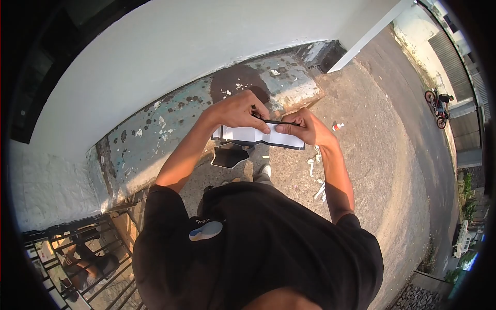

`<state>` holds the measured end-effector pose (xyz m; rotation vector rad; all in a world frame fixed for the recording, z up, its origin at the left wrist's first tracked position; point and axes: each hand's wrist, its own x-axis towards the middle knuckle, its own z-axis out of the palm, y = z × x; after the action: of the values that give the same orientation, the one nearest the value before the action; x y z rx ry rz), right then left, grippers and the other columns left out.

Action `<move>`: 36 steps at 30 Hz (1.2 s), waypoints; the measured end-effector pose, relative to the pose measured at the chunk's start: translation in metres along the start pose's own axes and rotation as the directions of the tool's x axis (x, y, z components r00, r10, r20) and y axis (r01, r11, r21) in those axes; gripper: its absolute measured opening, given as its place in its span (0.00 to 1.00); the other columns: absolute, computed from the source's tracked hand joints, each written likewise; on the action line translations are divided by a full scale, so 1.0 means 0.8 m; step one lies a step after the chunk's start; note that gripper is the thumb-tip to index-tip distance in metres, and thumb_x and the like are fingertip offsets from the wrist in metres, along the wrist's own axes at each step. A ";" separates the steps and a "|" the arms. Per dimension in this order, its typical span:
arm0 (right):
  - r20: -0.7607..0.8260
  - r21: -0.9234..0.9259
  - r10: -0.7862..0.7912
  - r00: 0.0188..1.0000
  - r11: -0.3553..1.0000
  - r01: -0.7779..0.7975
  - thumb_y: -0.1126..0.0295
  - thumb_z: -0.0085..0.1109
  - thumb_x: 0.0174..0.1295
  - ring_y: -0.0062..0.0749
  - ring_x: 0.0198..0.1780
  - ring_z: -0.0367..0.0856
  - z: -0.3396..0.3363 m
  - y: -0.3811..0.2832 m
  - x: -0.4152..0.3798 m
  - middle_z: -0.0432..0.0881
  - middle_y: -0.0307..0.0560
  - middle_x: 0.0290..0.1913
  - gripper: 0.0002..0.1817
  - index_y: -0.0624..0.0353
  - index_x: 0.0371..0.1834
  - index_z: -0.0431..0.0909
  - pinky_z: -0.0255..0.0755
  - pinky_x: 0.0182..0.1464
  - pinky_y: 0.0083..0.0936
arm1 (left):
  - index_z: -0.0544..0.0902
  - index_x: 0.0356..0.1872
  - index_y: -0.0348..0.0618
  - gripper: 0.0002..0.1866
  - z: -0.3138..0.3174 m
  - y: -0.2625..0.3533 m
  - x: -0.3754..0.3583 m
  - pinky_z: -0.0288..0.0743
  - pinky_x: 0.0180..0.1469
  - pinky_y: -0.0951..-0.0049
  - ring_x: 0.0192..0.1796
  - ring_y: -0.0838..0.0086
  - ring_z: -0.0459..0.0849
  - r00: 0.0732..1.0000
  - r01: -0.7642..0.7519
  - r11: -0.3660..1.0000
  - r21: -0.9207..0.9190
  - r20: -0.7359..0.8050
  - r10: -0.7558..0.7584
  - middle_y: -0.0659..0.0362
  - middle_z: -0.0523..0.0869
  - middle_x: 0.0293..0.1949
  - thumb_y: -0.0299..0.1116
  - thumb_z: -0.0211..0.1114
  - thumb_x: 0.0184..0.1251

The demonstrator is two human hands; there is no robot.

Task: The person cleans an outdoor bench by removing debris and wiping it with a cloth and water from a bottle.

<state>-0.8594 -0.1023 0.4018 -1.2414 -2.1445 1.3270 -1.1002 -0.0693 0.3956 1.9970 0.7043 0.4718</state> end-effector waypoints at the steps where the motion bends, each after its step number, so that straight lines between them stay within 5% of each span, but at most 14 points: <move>1: 0.009 0.035 -0.002 1.000 0.999 0.002 0.63 0.66 0.62 0.16 0.20 0.63 0.001 0.004 0.000 0.71 0.37 0.16 0.14 0.64 0.28 0.85 0.53 0.21 0.24 | 0.87 0.30 0.36 0.14 0.003 -0.002 -0.003 0.63 0.26 0.69 0.22 0.75 0.70 1.000 0.004 1.000 -0.006 0.000 -0.004 0.59 0.79 0.18 0.38 0.77 0.49; 4: 0.034 0.138 -0.043 0.999 0.990 0.038 0.62 0.64 0.64 0.16 0.20 0.66 0.005 0.016 -0.001 0.73 0.35 0.17 0.16 0.65 0.26 0.82 0.56 0.21 0.22 | 0.84 0.26 0.35 0.12 0.001 -0.006 -0.013 0.62 0.26 0.72 0.22 0.80 0.70 0.997 -0.033 0.994 -0.101 -0.074 0.025 0.62 0.76 0.16 0.34 0.75 0.51; 6: -0.300 0.469 -0.055 0.952 0.861 0.197 0.60 0.61 0.67 0.15 0.20 0.70 -0.051 0.081 -0.039 0.76 0.33 0.19 0.18 0.64 0.26 0.80 0.61 0.22 0.18 | 0.80 0.19 0.38 0.11 -0.045 -0.032 -0.060 0.62 0.25 0.76 0.21 0.84 0.70 0.939 0.021 0.993 -0.115 -0.339 -0.059 0.66 0.75 0.15 0.30 0.74 0.52; 8: -0.736 0.374 0.118 0.667 0.892 0.255 0.54 0.54 0.70 0.15 0.17 0.64 -0.106 0.108 -0.097 0.71 0.32 0.18 0.21 0.55 0.23 0.74 0.56 0.21 0.19 | 0.80 0.17 0.44 0.11 -0.102 -0.065 -0.132 0.63 0.23 0.79 0.18 0.84 0.71 0.777 0.128 0.959 -0.252 -0.576 -0.255 0.66 0.76 0.15 0.26 0.73 0.54; 10: -0.734 0.279 0.215 0.644 0.960 -0.002 0.54 0.53 0.71 0.15 0.18 0.64 -0.134 0.117 -0.132 0.71 0.32 0.19 0.18 0.54 0.27 0.75 0.57 0.23 0.19 | 0.81 0.21 0.38 0.10 -0.110 -0.083 -0.151 0.67 0.25 0.80 0.21 0.84 0.76 0.756 0.325 0.935 -0.142 -0.554 -0.347 0.65 0.78 0.18 0.30 0.71 0.58; 13: -0.741 0.377 0.242 0.626 0.922 0.090 0.55 0.52 0.72 0.15 0.19 0.64 -0.113 0.116 -0.124 0.71 0.32 0.20 0.16 0.54 0.31 0.76 0.57 0.23 0.19 | 0.83 0.30 0.39 0.14 -0.070 -0.122 -0.127 0.68 0.33 0.77 0.27 0.83 0.74 0.717 0.433 0.892 -0.130 -0.550 -0.428 0.64 0.81 0.25 0.41 0.71 0.62; 15: -0.743 0.490 0.306 0.595 0.854 0.173 0.57 0.52 0.72 0.18 0.22 0.70 -0.078 0.129 -0.104 0.76 0.33 0.26 0.14 0.57 0.38 0.77 0.63 0.25 0.19 | 0.81 0.33 0.37 0.16 -0.014 -0.190 -0.106 0.65 0.32 0.75 0.27 0.82 0.70 0.754 0.330 0.939 -0.093 -0.573 -0.322 0.65 0.77 0.23 0.42 0.69 0.64; 20: -0.648 0.651 0.384 0.658 0.728 0.215 0.71 0.59 0.67 0.16 0.29 0.79 0.028 0.181 -0.054 0.83 0.36 0.35 0.11 0.61 0.50 0.77 0.74 0.33 0.18 | 0.74 0.27 0.37 0.26 0.130 -0.301 -0.056 0.61 0.30 0.71 0.26 0.78 0.63 0.688 0.315 0.873 -0.373 -0.544 -0.481 0.62 0.67 0.20 0.52 0.54 0.74; 23: -0.567 0.625 0.393 0.724 0.777 0.067 0.71 0.61 0.67 0.14 0.31 0.78 0.068 0.210 -0.056 0.83 0.35 0.34 0.11 0.61 0.49 0.79 0.71 0.33 0.16 | 0.80 0.30 0.35 0.21 0.197 -0.338 -0.044 0.71 0.35 0.65 0.29 0.61 0.80 0.713 0.481 0.849 -0.220 -0.465 -0.525 0.51 0.80 0.26 0.47 0.61 0.68; 24: -0.545 0.652 0.436 0.717 0.758 0.035 0.71 0.61 0.67 0.14 0.31 0.78 0.080 0.220 -0.054 0.83 0.35 0.34 0.10 0.61 0.49 0.79 0.70 0.33 0.16 | 0.85 0.38 0.37 0.17 0.228 -0.350 -0.041 0.75 0.40 0.63 0.35 0.56 0.85 0.680 0.452 0.824 -0.341 -0.466 -0.566 0.47 0.84 0.31 0.43 0.65 0.64; 28: -0.420 0.675 0.533 0.734 0.724 -0.139 0.72 0.61 0.66 0.15 0.33 0.78 0.123 0.262 -0.040 0.83 0.36 0.35 0.08 0.63 0.45 0.79 0.71 0.37 0.17 | 0.87 0.46 0.41 0.16 0.337 -0.424 -0.041 0.79 0.41 0.62 0.37 0.57 0.86 0.711 0.513 0.805 -0.299 -0.376 -0.594 0.47 0.87 0.35 0.34 0.68 0.58; 30: -0.343 0.610 0.556 0.757 0.745 -0.271 0.72 0.58 0.67 0.19 0.41 0.79 0.146 0.290 -0.023 0.82 0.40 0.42 0.12 0.65 0.51 0.77 0.72 0.44 0.21 | 0.86 0.48 0.38 0.18 0.373 -0.448 -0.044 0.80 0.44 0.63 0.41 0.58 0.88 0.591 0.655 0.659 -0.370 -0.293 -0.752 0.47 0.88 0.40 0.32 0.67 0.56; 34: -0.248 0.542 0.500 0.830 0.781 -0.309 0.71 0.56 0.67 0.21 0.43 0.78 0.208 0.410 0.016 0.81 0.42 0.42 0.14 0.68 0.52 0.75 0.72 0.46 0.23 | 0.85 0.48 0.39 0.21 0.446 -0.536 -0.057 0.79 0.47 0.66 0.43 0.61 0.88 0.448 0.714 0.476 -0.513 -0.188 -0.874 0.49 0.89 0.40 0.35 0.72 0.52; 36: -0.190 0.384 0.487 0.853 0.836 -0.392 0.70 0.56 0.67 0.21 0.41 0.79 0.220 0.468 0.048 0.82 0.43 0.38 0.14 0.70 0.50 0.76 0.73 0.43 0.23 | 0.85 0.47 0.38 0.23 0.468 -0.560 -0.061 0.79 0.47 0.66 0.44 0.61 0.88 0.478 0.716 0.541 -0.441 -0.255 -0.840 0.49 0.89 0.40 0.42 0.74 0.53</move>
<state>-0.8079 -0.0995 -0.0107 -1.7227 -1.4069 1.4992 -1.0489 -0.1654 -0.1798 1.0761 1.6581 0.4092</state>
